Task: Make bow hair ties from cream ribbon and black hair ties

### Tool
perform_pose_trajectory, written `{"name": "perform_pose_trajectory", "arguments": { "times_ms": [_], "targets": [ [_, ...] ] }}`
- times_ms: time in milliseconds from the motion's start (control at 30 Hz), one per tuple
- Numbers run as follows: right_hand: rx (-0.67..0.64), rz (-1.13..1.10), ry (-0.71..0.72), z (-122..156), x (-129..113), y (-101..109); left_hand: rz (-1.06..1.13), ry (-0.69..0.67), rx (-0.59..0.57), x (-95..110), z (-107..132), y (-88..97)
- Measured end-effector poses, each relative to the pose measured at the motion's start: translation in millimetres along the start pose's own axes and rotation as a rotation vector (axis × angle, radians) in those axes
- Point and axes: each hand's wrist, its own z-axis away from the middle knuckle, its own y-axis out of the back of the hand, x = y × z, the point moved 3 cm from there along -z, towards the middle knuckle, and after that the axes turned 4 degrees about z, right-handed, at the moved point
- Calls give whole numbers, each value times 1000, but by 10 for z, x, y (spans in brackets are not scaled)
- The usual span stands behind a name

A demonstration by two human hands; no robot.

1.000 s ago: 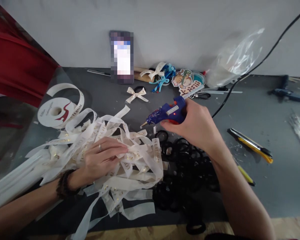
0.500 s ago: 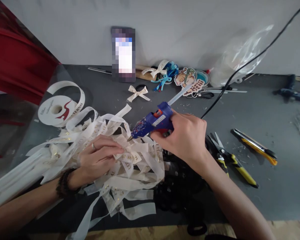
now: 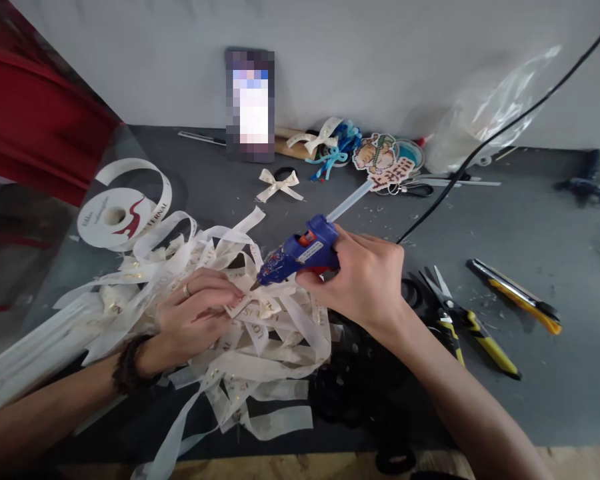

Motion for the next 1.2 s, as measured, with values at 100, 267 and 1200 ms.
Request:
{"name": "perform_pose_trajectory", "arguments": {
  "times_ms": [100,267,1200],
  "targets": [
    [56,14,52,15,-13,-17,-16,-27,2,13,-6,-4],
    [80,21,84,13,-57,1,-26,-27,-9,24,-6,4],
    [294,32,324,61,-68,113,-82,-7,59,11,-25,30]
  ]
}}
